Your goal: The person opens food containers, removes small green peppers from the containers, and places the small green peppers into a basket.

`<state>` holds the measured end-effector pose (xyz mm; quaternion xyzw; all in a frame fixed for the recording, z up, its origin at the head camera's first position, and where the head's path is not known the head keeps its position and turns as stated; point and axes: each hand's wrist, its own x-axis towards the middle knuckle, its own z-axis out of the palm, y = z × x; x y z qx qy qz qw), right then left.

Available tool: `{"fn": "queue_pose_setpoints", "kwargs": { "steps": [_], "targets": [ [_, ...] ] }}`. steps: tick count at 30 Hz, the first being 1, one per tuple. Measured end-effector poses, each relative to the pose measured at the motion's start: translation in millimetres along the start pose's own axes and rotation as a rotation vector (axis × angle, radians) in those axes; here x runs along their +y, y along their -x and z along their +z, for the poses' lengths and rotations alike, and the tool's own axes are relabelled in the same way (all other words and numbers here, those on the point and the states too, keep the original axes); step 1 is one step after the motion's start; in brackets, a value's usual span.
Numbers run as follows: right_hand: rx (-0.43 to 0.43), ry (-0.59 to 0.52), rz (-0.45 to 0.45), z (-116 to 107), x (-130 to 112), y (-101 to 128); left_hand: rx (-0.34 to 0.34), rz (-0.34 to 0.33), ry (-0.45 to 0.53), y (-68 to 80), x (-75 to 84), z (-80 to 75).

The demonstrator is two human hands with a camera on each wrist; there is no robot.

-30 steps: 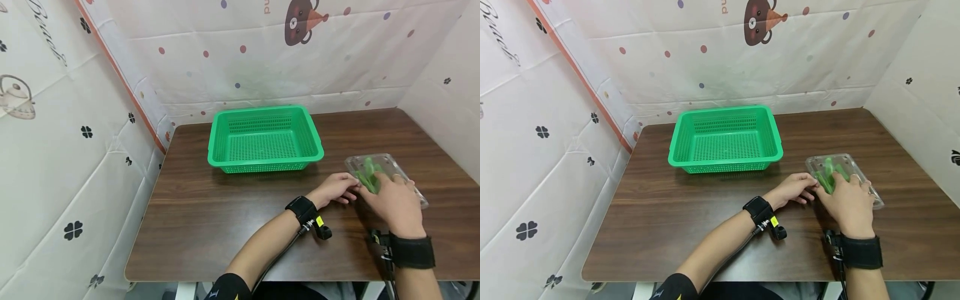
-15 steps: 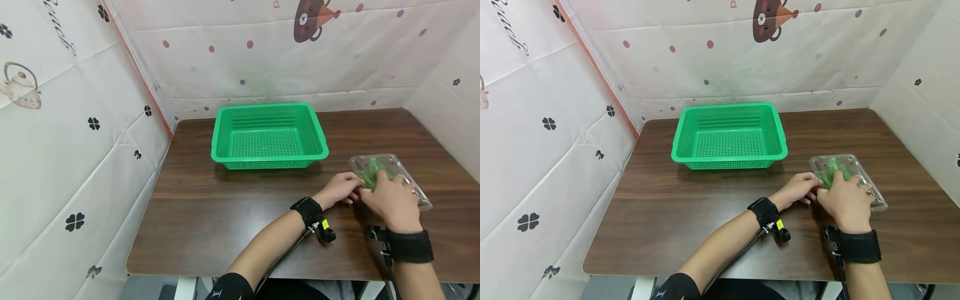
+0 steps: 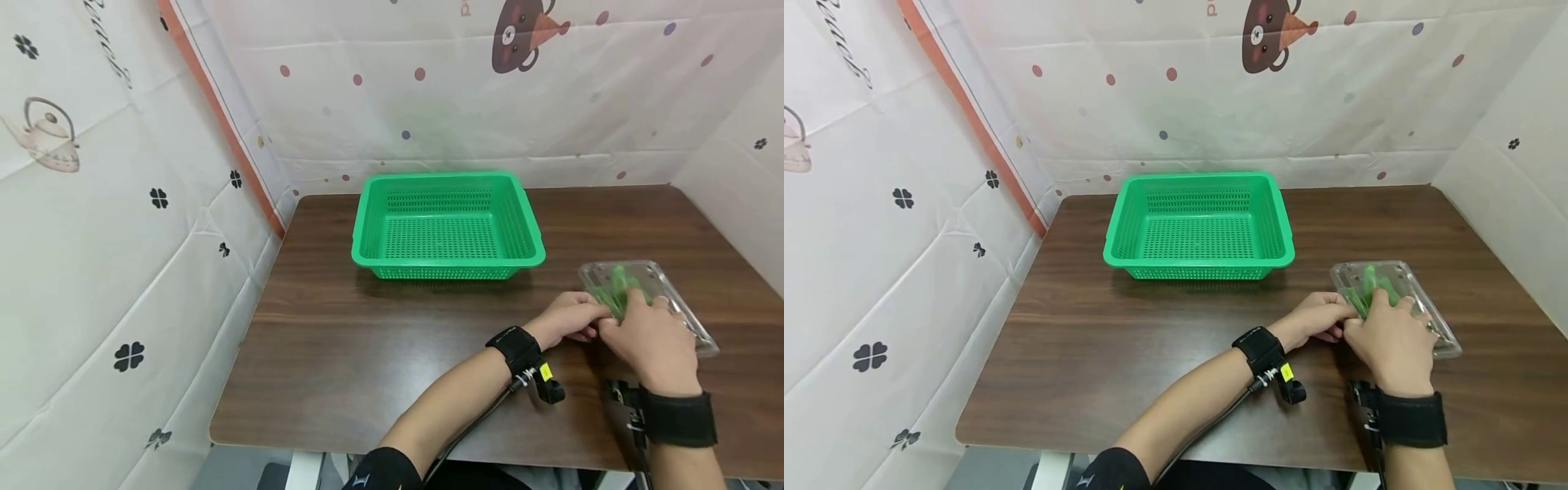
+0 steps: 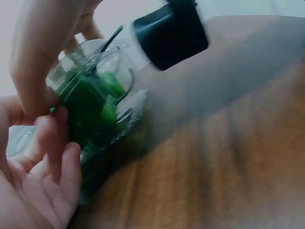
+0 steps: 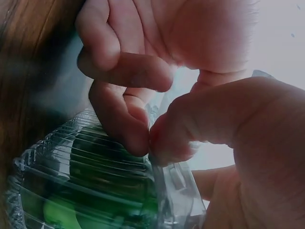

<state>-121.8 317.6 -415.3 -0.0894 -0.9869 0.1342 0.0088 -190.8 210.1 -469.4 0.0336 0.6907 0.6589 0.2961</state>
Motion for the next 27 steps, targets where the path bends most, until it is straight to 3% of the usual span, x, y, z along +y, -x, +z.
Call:
{"fn": "queue_pose_setpoints", "kwargs": {
  "steps": [8,14,22,27],
  "targets": [
    [-0.013,0.025,-0.055,-9,6,-2,0.016,0.106,-0.047,1.4,-5.9,4.5],
    [-0.018,0.056,-0.104,-12,8,-6,0.043,0.113,-0.035,5.2,-7.8,7.1],
    [-0.091,0.058,-0.228,-18,6,-12,0.058,0.122,-0.047,8.9,-5.9,5.2],
    [-0.126,0.062,-0.246,-19,4,-12,0.079,0.124,-0.06,8.5,-5.0,10.9]
  ]
}}
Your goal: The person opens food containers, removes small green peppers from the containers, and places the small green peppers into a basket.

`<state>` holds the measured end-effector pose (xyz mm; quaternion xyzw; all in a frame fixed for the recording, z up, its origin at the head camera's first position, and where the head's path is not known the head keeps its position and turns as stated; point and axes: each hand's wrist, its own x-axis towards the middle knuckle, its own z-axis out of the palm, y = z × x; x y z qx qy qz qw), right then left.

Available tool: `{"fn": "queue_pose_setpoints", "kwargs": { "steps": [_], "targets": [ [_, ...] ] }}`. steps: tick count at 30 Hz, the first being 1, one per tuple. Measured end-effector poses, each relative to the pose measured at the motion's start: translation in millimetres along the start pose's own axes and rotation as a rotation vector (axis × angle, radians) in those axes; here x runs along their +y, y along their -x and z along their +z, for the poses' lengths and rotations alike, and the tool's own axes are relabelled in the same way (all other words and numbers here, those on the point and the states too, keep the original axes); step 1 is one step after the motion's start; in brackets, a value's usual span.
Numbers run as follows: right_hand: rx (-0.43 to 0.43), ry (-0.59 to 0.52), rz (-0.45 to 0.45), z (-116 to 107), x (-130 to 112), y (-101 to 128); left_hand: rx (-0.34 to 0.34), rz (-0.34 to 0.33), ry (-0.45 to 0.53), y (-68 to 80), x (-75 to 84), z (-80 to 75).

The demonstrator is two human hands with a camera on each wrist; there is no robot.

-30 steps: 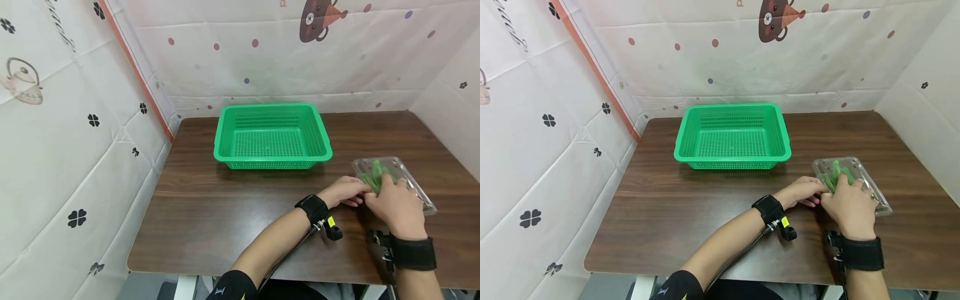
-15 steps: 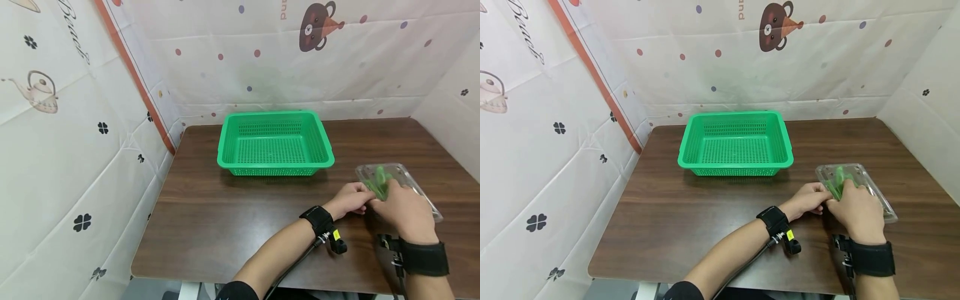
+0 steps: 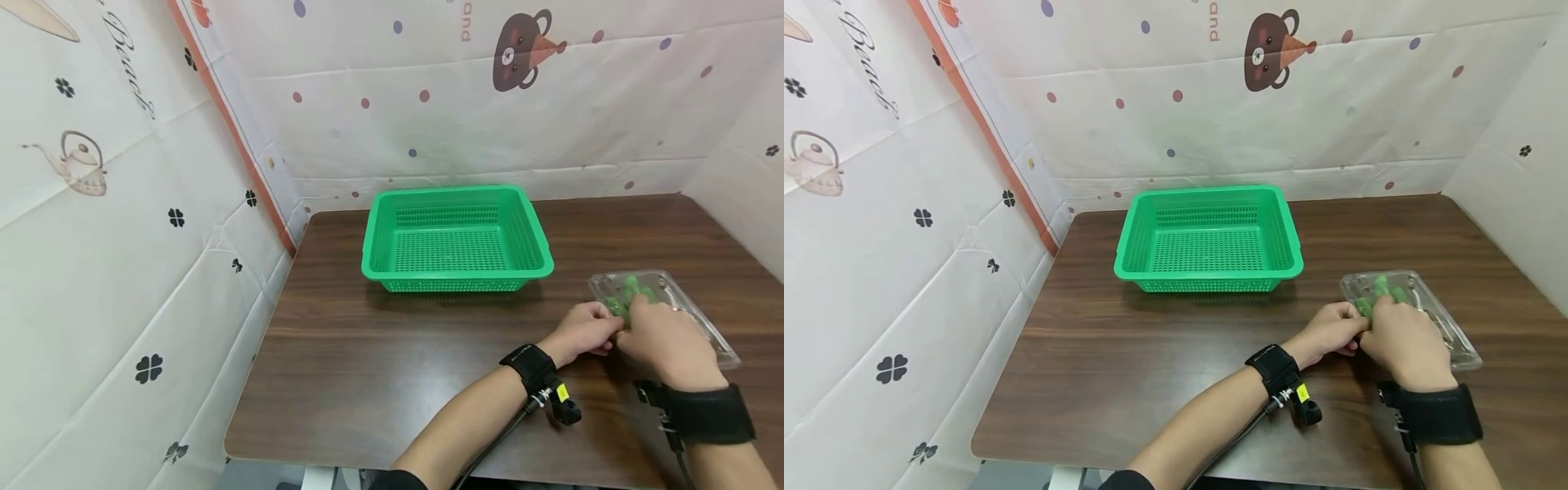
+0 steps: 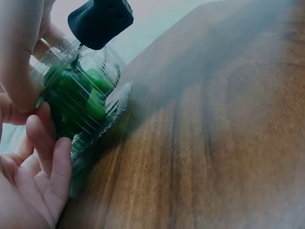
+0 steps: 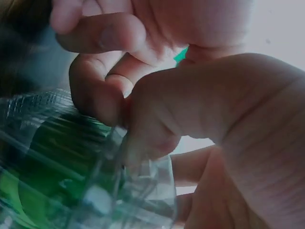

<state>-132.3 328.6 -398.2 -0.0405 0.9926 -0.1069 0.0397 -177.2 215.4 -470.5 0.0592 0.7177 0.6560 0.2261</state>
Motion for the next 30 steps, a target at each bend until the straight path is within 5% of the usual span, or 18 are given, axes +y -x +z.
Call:
{"fn": "queue_pose_setpoints", "kwargs": {
  "steps": [7,14,30],
  "targets": [
    [0.088,0.054,-0.051,7.5,-4.8,2.6,0.065,-0.018,-0.01,-1.5,2.8,4.8],
    [0.05,0.059,-0.003,4.2,-4.7,5.6,0.045,-0.027,-0.02,-1.7,1.5,3.4],
    [0.121,0.089,0.019,6.1,-3.1,7.5,0.03,-0.026,-0.018,-3.3,2.5,0.0]
  ]
}}
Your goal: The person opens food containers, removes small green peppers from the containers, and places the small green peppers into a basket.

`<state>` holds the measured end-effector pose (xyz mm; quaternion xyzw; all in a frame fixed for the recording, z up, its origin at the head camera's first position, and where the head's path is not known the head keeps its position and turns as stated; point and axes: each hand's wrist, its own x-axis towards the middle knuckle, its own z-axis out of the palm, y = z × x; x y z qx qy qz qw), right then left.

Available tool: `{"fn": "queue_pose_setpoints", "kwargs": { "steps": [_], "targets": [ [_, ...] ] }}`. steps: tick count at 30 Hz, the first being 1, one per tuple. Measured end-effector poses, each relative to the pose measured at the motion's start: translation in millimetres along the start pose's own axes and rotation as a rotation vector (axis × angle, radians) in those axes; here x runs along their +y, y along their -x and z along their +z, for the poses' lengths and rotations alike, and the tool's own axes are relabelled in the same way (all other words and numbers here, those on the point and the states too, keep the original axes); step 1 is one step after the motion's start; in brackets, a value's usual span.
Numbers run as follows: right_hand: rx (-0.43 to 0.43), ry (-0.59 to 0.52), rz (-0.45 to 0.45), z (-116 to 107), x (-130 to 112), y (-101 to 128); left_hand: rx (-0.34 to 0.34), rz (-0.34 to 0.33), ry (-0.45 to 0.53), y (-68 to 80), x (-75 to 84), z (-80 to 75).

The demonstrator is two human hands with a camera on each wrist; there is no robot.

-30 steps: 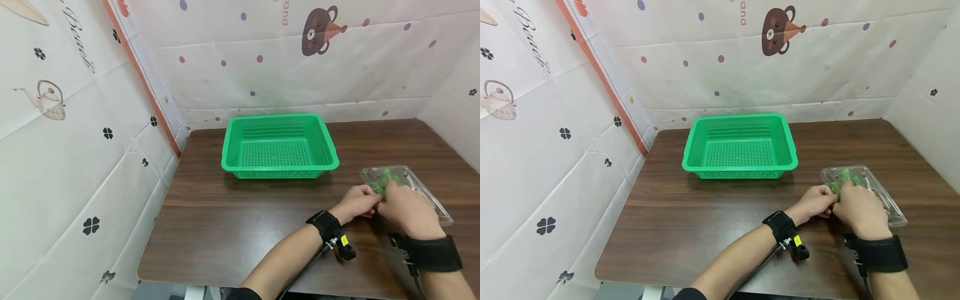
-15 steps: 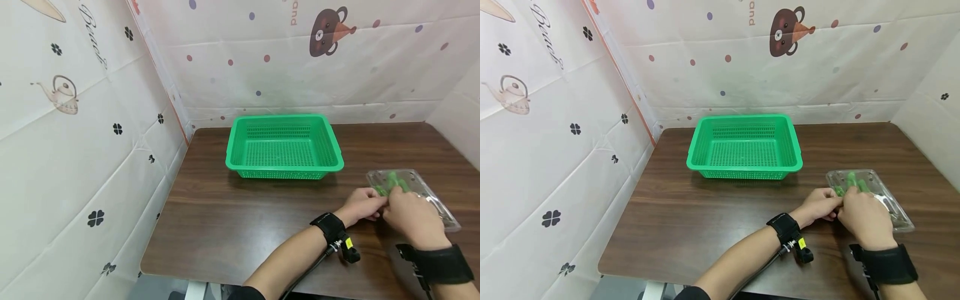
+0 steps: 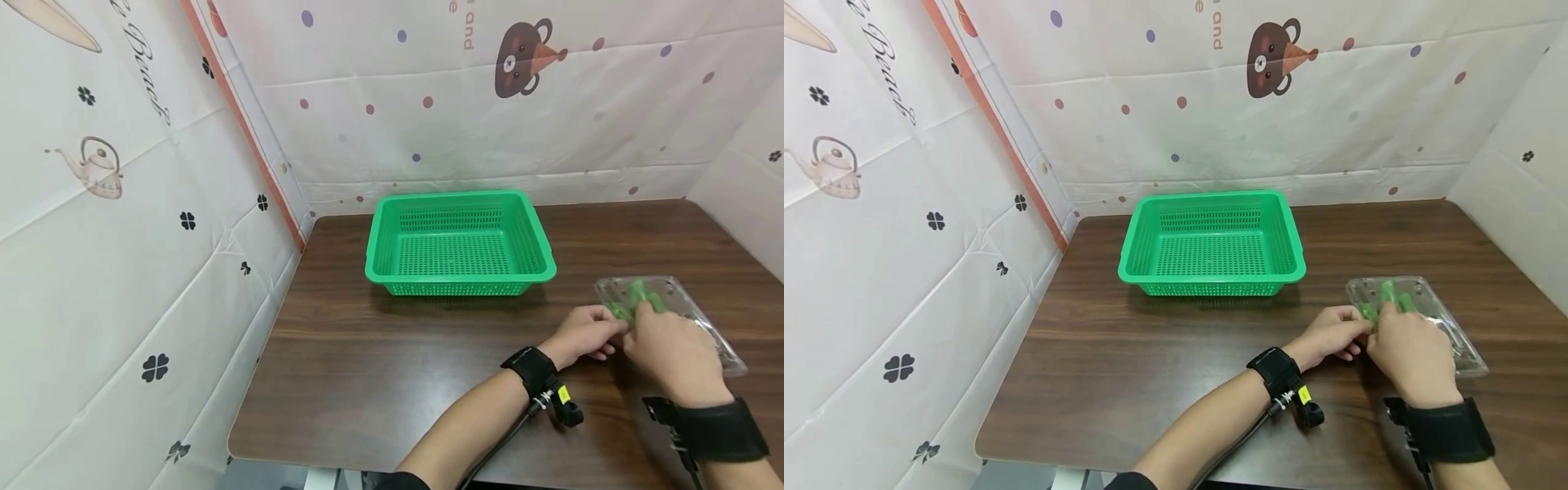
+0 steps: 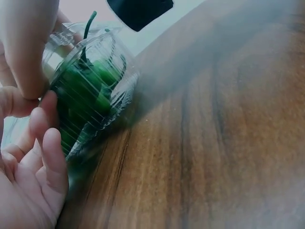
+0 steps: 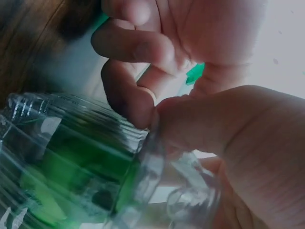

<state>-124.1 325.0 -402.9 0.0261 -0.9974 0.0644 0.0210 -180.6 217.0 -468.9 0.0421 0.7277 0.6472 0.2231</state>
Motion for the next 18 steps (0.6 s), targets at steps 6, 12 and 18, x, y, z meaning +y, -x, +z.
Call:
{"fn": "queue_pose_setpoints", "kwargs": {
  "steps": [6,12,18],
  "targets": [
    [0.027,0.018,-0.02,-2,5,0,-0.044,0.034,-0.004,-3.7,-3.0,-2.5],
    [-0.027,-0.019,0.003,-10,11,-5,-0.121,0.129,-0.028,-5.9,-9.0,-9.6],
    [-0.105,-0.028,-0.044,-15,13,-13,-0.169,0.117,-0.011,-6.5,-9.7,-11.7]
  ]
}}
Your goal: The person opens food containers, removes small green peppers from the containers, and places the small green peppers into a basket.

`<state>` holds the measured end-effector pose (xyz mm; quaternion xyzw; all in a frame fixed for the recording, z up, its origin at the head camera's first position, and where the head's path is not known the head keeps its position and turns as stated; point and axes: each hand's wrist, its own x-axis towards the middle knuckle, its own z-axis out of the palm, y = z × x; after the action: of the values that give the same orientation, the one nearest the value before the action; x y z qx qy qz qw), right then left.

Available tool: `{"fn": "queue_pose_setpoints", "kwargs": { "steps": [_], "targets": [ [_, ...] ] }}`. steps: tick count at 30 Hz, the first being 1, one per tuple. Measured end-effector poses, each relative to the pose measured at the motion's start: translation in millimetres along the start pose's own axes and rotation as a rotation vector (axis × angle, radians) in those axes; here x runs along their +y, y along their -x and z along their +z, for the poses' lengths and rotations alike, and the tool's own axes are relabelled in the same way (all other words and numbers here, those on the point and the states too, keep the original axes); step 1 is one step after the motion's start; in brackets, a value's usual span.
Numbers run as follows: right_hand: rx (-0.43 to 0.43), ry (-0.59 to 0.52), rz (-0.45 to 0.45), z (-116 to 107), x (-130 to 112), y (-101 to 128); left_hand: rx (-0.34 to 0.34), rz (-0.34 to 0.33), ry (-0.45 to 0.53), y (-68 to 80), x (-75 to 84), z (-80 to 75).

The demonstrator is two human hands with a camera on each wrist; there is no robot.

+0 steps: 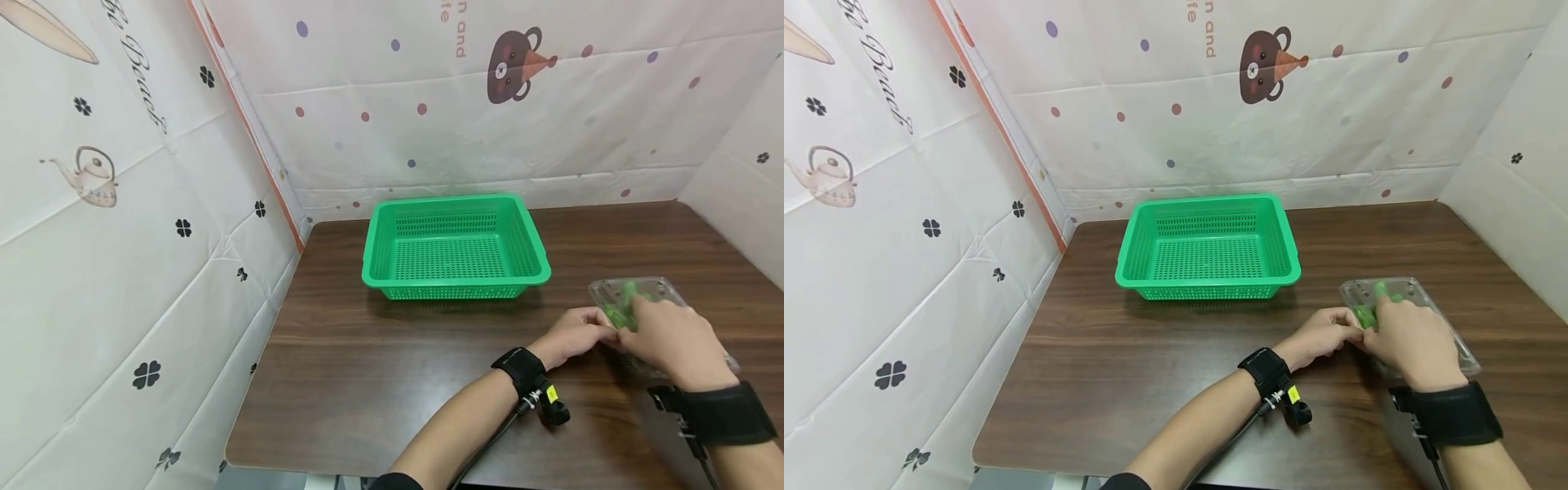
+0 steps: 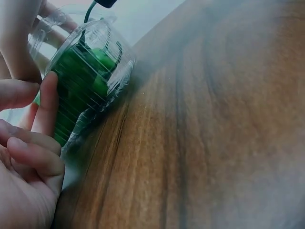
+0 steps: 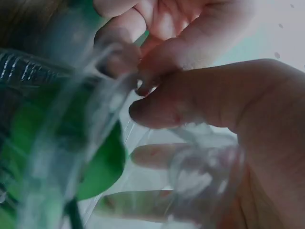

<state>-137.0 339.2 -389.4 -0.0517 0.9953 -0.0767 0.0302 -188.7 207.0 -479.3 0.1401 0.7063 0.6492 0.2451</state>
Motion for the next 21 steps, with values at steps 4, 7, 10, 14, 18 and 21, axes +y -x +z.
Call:
{"fn": "queue_pose_setpoints", "kwargs": {
  "steps": [4,7,10,14,18,21],
  "targets": [
    [-0.05,0.038,-0.024,-3,1,-9,0.024,-0.03,-0.029,0.5,0.6,-1.1],
    [-0.092,0.043,-0.029,-7,3,-15,0.009,-0.043,-0.024,1.3,1.0,-3.4],
    [-0.125,0.027,-0.043,-11,4,-17,-0.02,-0.044,-0.013,2.3,2.1,-4.6],
    [-0.115,0.024,-0.069,-15,5,-20,-0.037,-0.029,-0.024,2.4,2.8,-6.1],
    [-0.084,0.027,-0.073,-17,3,-26,-0.032,-0.011,-0.012,1.4,3.1,-5.2],
    [-0.08,0.033,-0.064,-16,-4,-30,-0.035,-0.013,-0.008,2.2,2.4,-3.1]
  ]
}}
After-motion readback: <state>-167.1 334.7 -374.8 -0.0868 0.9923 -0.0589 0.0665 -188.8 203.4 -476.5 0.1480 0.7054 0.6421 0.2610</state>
